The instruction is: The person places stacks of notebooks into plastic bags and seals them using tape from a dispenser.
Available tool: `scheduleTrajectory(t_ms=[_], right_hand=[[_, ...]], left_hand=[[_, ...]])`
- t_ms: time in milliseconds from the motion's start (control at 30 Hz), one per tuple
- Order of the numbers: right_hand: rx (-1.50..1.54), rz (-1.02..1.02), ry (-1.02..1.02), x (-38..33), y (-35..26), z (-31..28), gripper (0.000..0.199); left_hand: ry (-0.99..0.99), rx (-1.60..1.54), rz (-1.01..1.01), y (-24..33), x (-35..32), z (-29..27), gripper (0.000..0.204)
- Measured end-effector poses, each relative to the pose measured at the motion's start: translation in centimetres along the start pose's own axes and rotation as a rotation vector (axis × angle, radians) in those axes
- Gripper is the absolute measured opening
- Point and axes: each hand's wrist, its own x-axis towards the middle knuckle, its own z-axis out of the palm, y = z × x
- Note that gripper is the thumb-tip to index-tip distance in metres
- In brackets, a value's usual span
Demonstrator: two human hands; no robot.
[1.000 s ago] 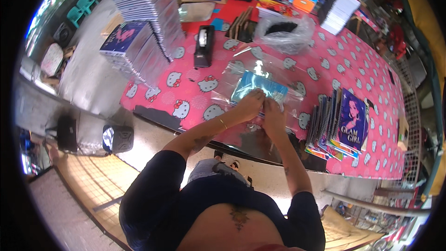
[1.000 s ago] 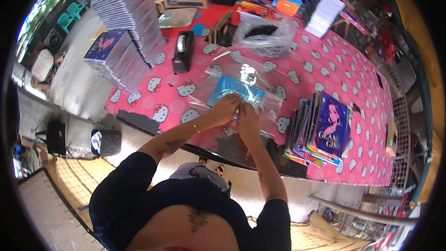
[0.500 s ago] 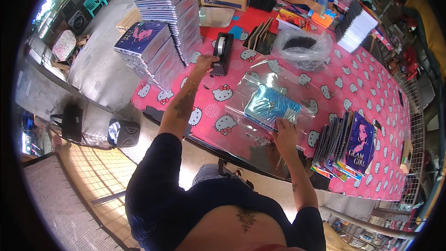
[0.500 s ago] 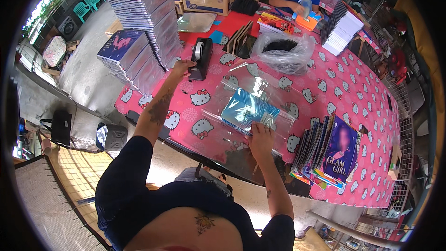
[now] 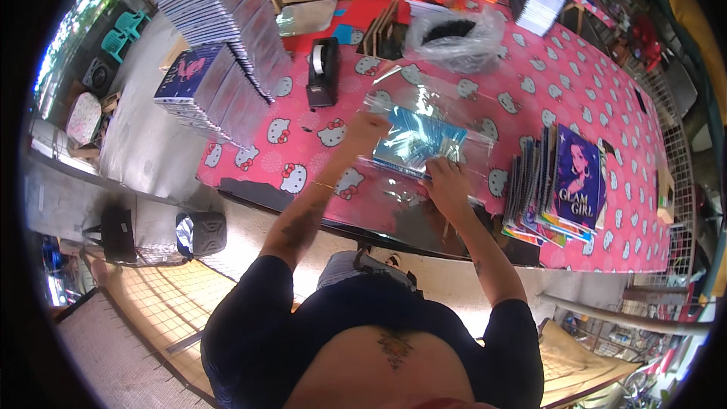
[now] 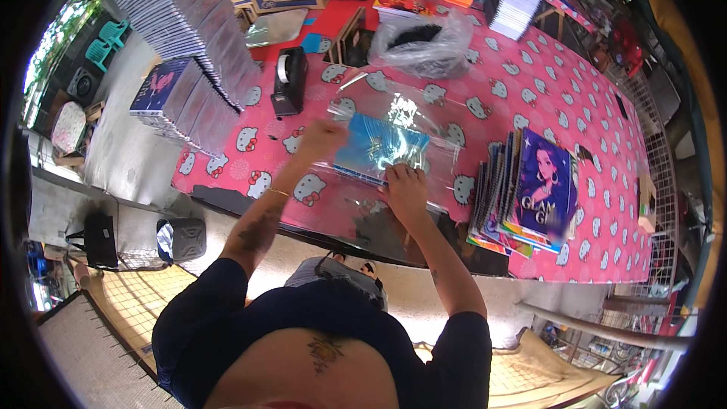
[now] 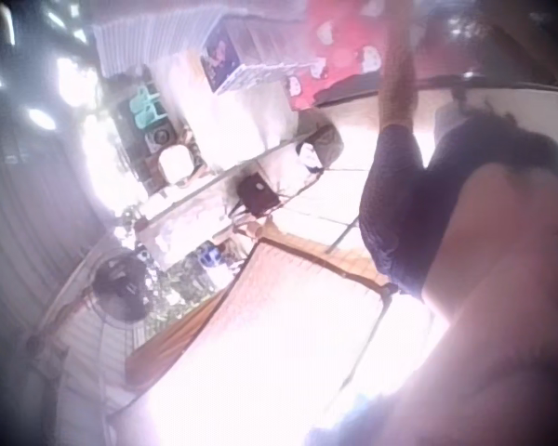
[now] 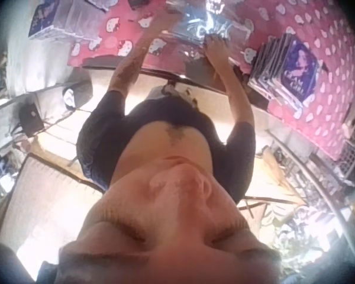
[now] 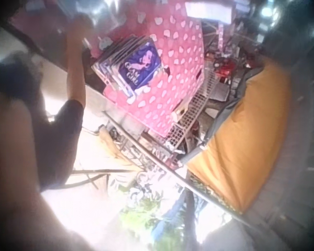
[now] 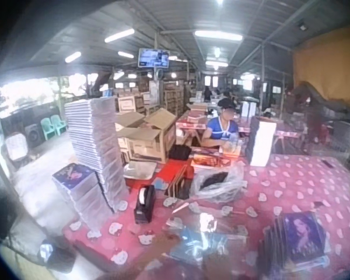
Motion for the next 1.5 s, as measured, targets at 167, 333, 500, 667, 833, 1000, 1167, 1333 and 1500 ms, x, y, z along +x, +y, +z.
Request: scheduleTrajectory(t_ms=[167, 333, 500, 667, 833, 1000, 1167, 1333, 1500], right_hand=[[0.006, 0.008, 0.044, -0.6, 0.3, 0.3, 0.048], [0.076, 0.038, 0.052, -0.1, 0.0, -0.5, 0.046], [0.047, 0.101, -0.136, 1.3, 1.6, 0.6, 0.050], [0.075, 0.176, 0.021, 10.2, 8.8, 4.5, 0.042], [0.800, 0.449, -0.667, 15.6, 12.5, -6.5, 0.067], [1.232, 0.594, -0.430, 11.2, 8.7, -8.5, 0.077], [0.474, -0.291, 0.277, 10.7, 0.2, -15.7, 0.047], [0.224, -0.356, 0.014, 12.9, -5.8, -16.4, 0.044], [0.250, -0.212, 0.127, 14.7, -8.0, -15.1, 0.044]], left_hand=[[-0.200, 0.532, -0.038, 4.4, -1.4, 9.1, 0.037], [-0.232, 0.739, 0.091, 3.8, -2.6, 8.3, 0.049], [-0.170, 0.802, 0.146, 2.6, -6.0, 7.9, 0.039], [-0.042, 0.642, 0.795, 3.1, -8.0, 9.4, 0.032], [-0.055, 0.205, 0.519, 2.6, -6.5, 0.9, 0.047], [-0.139, -0.567, -0.031, -1.4, -2.0, -2.3, 0.048], [0.603, 0.462, 0.210, -5.7, 4.7, -8.3, 0.033], [0.278, -0.339, -0.476, -13.3, 8.0, -13.9, 0.027], [0.411, -0.693, -0.277, -15.0, 5.4, -9.1, 0.021]])
